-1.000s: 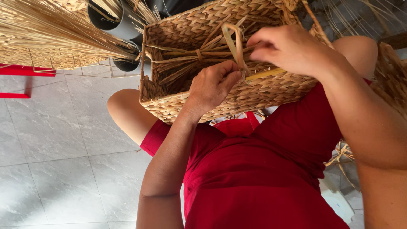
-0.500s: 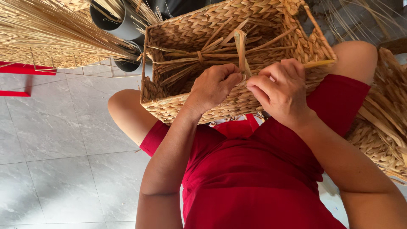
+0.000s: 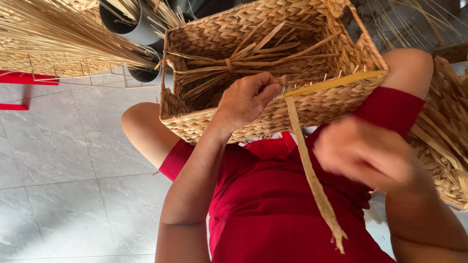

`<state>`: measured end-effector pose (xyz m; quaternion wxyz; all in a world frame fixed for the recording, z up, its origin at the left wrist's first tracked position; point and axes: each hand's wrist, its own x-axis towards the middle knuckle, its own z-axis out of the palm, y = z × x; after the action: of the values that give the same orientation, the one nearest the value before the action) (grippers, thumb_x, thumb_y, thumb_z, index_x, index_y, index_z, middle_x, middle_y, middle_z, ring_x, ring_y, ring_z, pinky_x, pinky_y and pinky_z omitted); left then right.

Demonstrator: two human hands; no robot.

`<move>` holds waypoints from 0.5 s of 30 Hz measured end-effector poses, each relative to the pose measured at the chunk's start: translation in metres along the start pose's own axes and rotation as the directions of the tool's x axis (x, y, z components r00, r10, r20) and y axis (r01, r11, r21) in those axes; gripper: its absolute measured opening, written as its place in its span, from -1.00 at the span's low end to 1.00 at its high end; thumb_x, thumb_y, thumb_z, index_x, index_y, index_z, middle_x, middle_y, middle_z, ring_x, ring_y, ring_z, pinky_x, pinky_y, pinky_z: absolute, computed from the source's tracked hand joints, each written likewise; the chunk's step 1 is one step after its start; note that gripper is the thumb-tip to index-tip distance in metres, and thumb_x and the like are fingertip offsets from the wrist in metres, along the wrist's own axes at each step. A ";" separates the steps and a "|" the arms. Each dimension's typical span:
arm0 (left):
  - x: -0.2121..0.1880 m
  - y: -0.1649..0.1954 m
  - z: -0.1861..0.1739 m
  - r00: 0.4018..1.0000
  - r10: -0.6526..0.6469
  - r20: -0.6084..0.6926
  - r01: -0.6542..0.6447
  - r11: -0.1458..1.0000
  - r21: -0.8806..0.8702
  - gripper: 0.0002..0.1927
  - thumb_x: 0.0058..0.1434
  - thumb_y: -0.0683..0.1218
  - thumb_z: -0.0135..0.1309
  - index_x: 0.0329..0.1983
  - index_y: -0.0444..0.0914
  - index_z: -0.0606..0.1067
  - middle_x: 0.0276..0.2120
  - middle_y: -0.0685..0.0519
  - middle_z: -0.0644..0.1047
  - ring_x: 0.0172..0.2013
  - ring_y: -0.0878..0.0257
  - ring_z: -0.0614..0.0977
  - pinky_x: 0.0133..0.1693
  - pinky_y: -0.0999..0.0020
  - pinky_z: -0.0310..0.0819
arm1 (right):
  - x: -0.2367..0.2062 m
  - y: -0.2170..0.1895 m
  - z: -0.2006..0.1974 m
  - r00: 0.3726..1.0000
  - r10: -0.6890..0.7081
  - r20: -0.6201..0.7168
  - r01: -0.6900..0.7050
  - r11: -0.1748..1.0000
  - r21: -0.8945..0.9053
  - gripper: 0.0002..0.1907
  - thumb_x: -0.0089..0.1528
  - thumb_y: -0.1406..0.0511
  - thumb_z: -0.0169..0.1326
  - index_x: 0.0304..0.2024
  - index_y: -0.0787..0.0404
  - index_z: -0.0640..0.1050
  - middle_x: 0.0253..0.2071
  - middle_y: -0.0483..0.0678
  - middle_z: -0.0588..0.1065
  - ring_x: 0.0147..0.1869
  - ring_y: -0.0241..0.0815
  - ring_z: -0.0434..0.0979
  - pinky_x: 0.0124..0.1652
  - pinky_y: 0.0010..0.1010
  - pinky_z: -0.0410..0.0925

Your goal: The person sits on the floor with a woven basket on their lap and weaves thin palm-leaf strips into the basket's rim, threading and folding each strip through the woven edge and pulling it tight. They work around the rim one strip at a time, then lift and turn the basket.

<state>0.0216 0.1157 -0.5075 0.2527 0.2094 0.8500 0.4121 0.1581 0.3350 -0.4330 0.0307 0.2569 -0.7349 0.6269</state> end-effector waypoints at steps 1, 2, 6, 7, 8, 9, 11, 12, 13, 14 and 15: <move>0.000 0.001 0.000 1.000 -0.013 0.006 0.013 1.000 0.011 -0.71 0.33 0.11 0.05 -0.24 -0.18 0.60 -0.46 0.03 0.64 -0.42 0.13 0.67 -0.32 0.18 0.49 | 0.004 0.018 0.005 0.999 -0.021 -0.037 0.005 0.923 -0.384 -0.78 0.28 0.48 0.16 -0.01 0.32 0.55 -0.01 0.01 0.49 0.02 -0.10 0.59 -0.04 -0.37 0.51; -0.001 0.001 0.000 1.000 -0.026 0.009 0.025 0.999 0.024 -0.70 0.33 0.12 0.05 -0.25 -0.18 0.60 -0.48 0.02 0.63 -0.43 0.12 0.67 -0.32 0.18 0.49 | 0.007 0.039 0.014 0.999 -0.039 -0.027 0.021 0.875 -0.484 -0.72 0.24 0.51 0.20 0.02 0.31 0.60 0.02 0.09 0.47 -0.03 -0.11 0.56 -0.09 -0.45 0.51; -0.002 0.003 -0.002 0.998 -0.058 0.017 0.057 0.998 0.017 -0.71 0.32 0.12 0.03 -0.19 -0.15 0.60 -0.49 0.02 0.62 -0.44 0.12 0.67 -0.33 0.18 0.49 | -0.008 0.086 0.037 0.987 -0.070 -0.147 -0.016 0.855 -0.518 -0.72 0.20 0.50 0.28 -0.02 0.29 0.64 0.02 0.13 0.51 -0.02 -0.11 0.60 -0.04 -0.40 0.55; -0.002 0.004 -0.002 0.998 -0.061 0.017 0.061 0.998 0.034 -0.70 0.33 0.12 0.04 -0.22 -0.17 0.60 -0.49 0.00 0.62 -0.42 0.10 0.67 -0.33 0.17 0.48 | -0.015 0.086 0.039 0.982 -0.073 -0.174 -0.018 0.881 -0.472 -0.75 0.21 0.50 0.28 -0.06 0.30 0.64 -0.02 0.11 0.54 -0.05 -0.12 0.62 -0.08 -0.41 0.55; -0.002 0.004 -0.002 0.998 -0.060 0.013 0.059 0.997 0.053 -0.68 0.33 0.13 0.05 -0.25 -0.19 0.60 -0.49 -0.01 0.62 -0.41 0.09 0.67 -0.32 0.15 0.48 | -0.022 0.082 0.038 0.976 -0.081 -0.200 -0.013 0.903 -0.429 -0.79 0.21 0.50 0.27 -0.09 0.30 0.64 -0.06 0.09 0.57 -0.08 -0.13 0.65 -0.12 -0.43 0.55; -0.001 0.005 -0.002 0.999 -0.032 -0.009 0.032 0.998 0.055 -0.70 0.32 0.12 0.06 -0.23 -0.18 0.60 -0.47 0.01 0.63 -0.40 0.09 0.67 -0.32 0.16 0.49 | -0.026 0.077 0.037 0.970 -0.093 -0.224 0.000 0.923 -0.385 -0.83 0.22 0.50 0.27 -0.12 0.30 0.63 -0.11 0.07 0.60 -0.11 -0.14 0.67 -0.16 -0.45 0.55; -0.003 0.007 0.000 0.999 0.015 -0.044 -0.012 0.998 0.054 -0.74 0.30 0.10 0.08 -0.20 -0.16 0.60 -0.42 0.05 0.65 -0.38 0.09 0.69 -0.31 0.16 0.51 | -0.038 0.057 0.033 0.961 -0.129 -0.246 0.050 0.951 -0.304 -0.84 0.23 0.44 0.24 -0.13 0.31 0.62 -0.15 0.08 0.60 -0.14 -0.14 0.69 -0.16 -0.44 0.60; -0.005 0.008 0.001 0.996 0.045 -0.073 -0.042 0.998 0.041 -0.76 0.30 0.08 0.10 -0.19 -0.17 0.57 -0.39 0.06 0.65 -0.35 0.11 0.70 -0.29 0.19 0.53 | -0.043 0.046 0.031 0.954 -0.144 -0.262 0.071 0.961 -0.268 -0.84 0.23 0.40 0.23 -0.13 0.32 0.62 -0.18 0.09 0.60 -0.16 -0.14 0.70 -0.16 -0.44 0.62; -0.007 0.009 0.002 0.991 0.080 -0.105 -0.078 0.997 0.030 -0.78 0.30 0.05 0.12 -0.19 -0.18 0.55 -0.36 0.08 0.66 -0.31 0.12 0.72 -0.27 0.22 0.56 | -0.046 0.040 0.029 0.950 -0.114 -0.292 0.041 0.969 -0.244 -0.85 0.27 0.39 0.20 -0.12 0.33 0.61 -0.16 0.09 0.60 -0.15 -0.15 0.70 -0.15 -0.45 0.62; -0.010 0.010 0.003 0.984 0.113 -0.139 -0.111 0.994 0.019 -0.80 0.30 0.02 0.13 -0.18 -0.20 0.53 -0.33 0.09 0.67 -0.28 0.14 0.73 -0.26 0.25 0.58 | -0.049 0.033 0.026 0.945 -0.083 -0.317 0.013 0.976 -0.216 -0.85 0.31 0.37 0.17 -0.11 0.33 0.60 -0.14 0.08 0.60 -0.14 -0.17 0.70 -0.15 -0.46 0.62; -0.014 0.009 0.002 0.973 0.177 -0.147 -0.177 0.984 0.009 -0.84 0.30 -0.03 0.15 -0.17 -0.20 0.54 -0.29 0.09 0.66 -0.26 0.15 0.73 -0.22 0.27 0.59 | -0.052 0.029 0.025 0.939 -0.048 -0.340 -0.016 0.983 -0.182 -0.85 0.35 0.35 0.13 -0.10 0.34 0.60 -0.12 0.07 0.59 -0.13 -0.19 0.70 -0.14 -0.46 0.61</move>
<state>0.0349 0.1148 -0.4976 0.1518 0.2526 0.8436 0.4489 0.1977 0.3316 -0.4835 0.1866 0.1460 -0.7704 0.5919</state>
